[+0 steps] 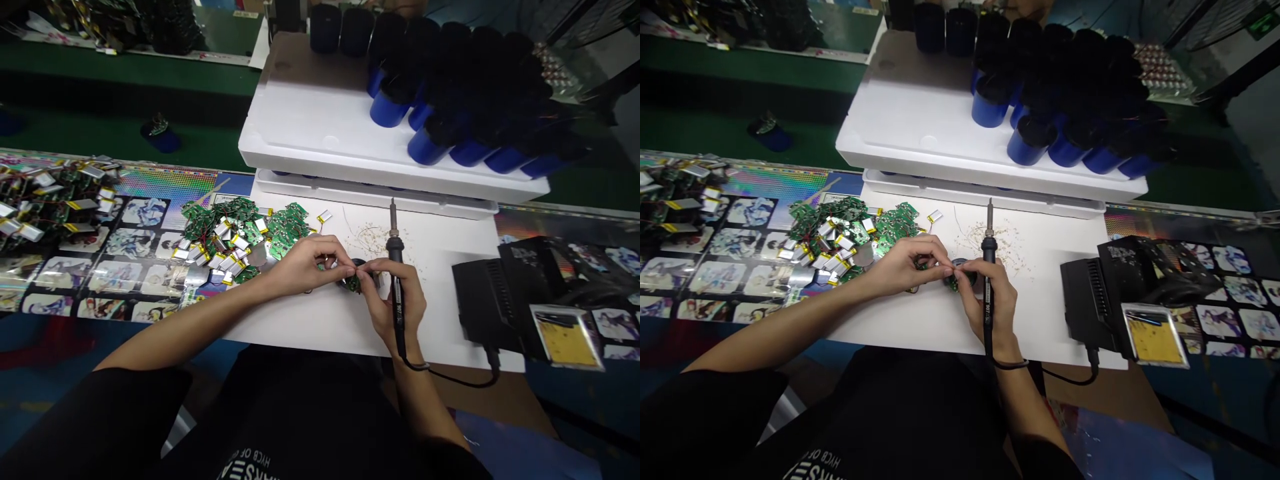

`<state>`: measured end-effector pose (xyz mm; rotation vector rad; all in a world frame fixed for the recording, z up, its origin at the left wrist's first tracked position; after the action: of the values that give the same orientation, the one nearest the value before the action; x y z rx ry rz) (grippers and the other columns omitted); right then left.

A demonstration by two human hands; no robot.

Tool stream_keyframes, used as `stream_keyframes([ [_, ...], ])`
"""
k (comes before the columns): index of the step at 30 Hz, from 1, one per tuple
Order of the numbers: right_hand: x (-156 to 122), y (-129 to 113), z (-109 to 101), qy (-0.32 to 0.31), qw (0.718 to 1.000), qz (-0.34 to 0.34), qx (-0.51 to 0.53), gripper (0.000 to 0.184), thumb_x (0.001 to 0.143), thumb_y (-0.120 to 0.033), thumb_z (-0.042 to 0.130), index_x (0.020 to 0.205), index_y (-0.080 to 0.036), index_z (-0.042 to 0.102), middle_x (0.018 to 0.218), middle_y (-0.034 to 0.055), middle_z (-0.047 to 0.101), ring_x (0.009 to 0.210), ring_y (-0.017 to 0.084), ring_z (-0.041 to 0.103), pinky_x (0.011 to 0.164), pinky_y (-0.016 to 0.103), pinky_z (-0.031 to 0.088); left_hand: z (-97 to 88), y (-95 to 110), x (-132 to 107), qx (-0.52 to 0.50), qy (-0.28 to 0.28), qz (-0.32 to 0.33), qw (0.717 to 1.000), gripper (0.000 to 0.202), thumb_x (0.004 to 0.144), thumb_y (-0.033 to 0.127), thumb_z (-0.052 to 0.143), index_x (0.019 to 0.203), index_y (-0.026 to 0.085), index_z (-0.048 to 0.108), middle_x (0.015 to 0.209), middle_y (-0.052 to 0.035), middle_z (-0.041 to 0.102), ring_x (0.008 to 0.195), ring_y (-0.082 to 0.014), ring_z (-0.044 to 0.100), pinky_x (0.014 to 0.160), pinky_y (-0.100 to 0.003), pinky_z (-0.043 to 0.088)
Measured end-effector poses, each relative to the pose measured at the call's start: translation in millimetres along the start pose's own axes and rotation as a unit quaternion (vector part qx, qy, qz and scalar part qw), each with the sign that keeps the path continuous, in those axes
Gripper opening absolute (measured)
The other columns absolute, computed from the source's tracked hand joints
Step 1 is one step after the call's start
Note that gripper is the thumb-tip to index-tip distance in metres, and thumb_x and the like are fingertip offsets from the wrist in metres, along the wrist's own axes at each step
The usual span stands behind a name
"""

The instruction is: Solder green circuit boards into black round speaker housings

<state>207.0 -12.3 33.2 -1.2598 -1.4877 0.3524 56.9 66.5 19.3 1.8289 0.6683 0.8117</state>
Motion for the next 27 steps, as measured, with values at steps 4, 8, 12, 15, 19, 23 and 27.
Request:
stream_keyframes([
  [4, -2, 6, 2, -0.005, 1.000, 0.007, 0.024, 0.024, 0.095, -0.015, 0.077, 0.111, -0.029, 0.067, 0.100, -0.0023, 0.076, 0.088, 0.017, 0.077, 0.087, 0.039, 0.062, -0.4, -1, 1, -0.016, 0.002, -0.011, 1.000, 0.011, 0.096, 0.028, 0.079, 0.089, 0.018, 0.081, 0.087, -0.0037, 0.075, 0.082, -0.0134, 0.066, 0.074, -0.025, 0.049],
  [8, -2, 7, 2, -0.008, 0.999, 0.007, 0.039, 0.029, 0.093, -0.015, 0.078, 0.115, -0.030, 0.067, 0.102, -0.0015, 0.076, 0.091, 0.017, 0.075, 0.085, 0.037, 0.062, -0.4, -1, 1, -0.019, -0.001, -0.022, 1.000, 0.011, 0.095, 0.028, 0.080, 0.090, 0.019, 0.082, 0.088, -0.0038, 0.075, 0.082, -0.0139, 0.066, 0.074, -0.025, 0.049],
  [12, -1, 7, 3, -0.006, 0.998, 0.019, 0.053, 0.032, 0.092, -0.015, 0.080, 0.117, -0.030, 0.067, 0.104, -0.0009, 0.076, 0.096, 0.018, 0.076, 0.090, 0.037, 0.063, 0.7, 1, 1, -0.012, -0.006, -0.015, 1.000, 0.011, 0.095, 0.029, 0.080, 0.090, 0.019, 0.082, 0.088, -0.0040, 0.075, 0.082, -0.0144, 0.067, 0.076, -0.026, 0.049],
  [15, -1, 10, 3, -0.001, 0.997, 0.043, 0.065, 0.029, 0.093, -0.015, 0.079, 0.116, -0.030, 0.068, 0.103, -0.0013, 0.076, 0.093, 0.016, 0.077, 0.088, 0.035, 0.063, 1.4, 1, 1, -0.002, -0.005, -0.013, 1.000, 0.011, 0.095, 0.029, 0.080, 0.090, 0.019, 0.082, 0.087, -0.0040, 0.075, 0.082, -0.0148, 0.066, 0.076, -0.027, 0.049],
  [19, -2, 13, 3, 0.016, 0.994, 0.071, 0.082, 0.029, 0.092, -0.016, 0.082, 0.114, -0.029, 0.068, 0.099, -0.0022, 0.077, 0.090, 0.015, 0.078, 0.086, 0.033, 0.063, 1.2, -1, 1, -0.010, 0.003, -0.023, 1.000, 0.013, 0.096, 0.029, 0.079, 0.088, 0.019, 0.081, 0.087, -0.0041, 0.076, 0.082, -0.0147, 0.067, 0.076, -0.027, 0.049],
  [23, -1, 17, 0, 0.033, 0.993, 0.087, 0.069, 0.029, 0.091, -0.021, 0.085, 0.112, -0.028, 0.067, 0.093, -0.0027, 0.077, 0.087, 0.017, 0.080, 0.084, 0.034, 0.065, -0.1, -3, 0, -0.020, 0.012, -0.031, 0.999, 0.014, 0.095, 0.029, 0.079, 0.086, 0.019, 0.079, 0.086, -0.0032, 0.077, 0.082, -0.0137, 0.067, 0.078, -0.026, 0.049],
  [27, -2, 14, 2, 0.020, 0.996, 0.068, 0.059, 0.027, 0.093, -0.021, 0.082, 0.113, -0.027, 0.066, 0.095, -0.0017, 0.076, 0.085, 0.016, 0.078, 0.082, 0.034, 0.064, -0.3, -6, -1, -0.028, 0.016, -0.041, 0.999, 0.014, 0.096, 0.031, 0.079, 0.088, 0.019, 0.080, 0.088, -0.0039, 0.077, 0.083, -0.0144, 0.067, 0.078, -0.027, 0.049],
])
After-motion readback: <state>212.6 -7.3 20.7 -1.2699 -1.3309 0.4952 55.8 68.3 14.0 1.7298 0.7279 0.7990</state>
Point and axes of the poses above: each hand's wrist, its own x-axis towards the middle knuckle, its own z-axis out of the palm, y = z × x, the point moved 9 cm from there along x, towards the middle knuckle
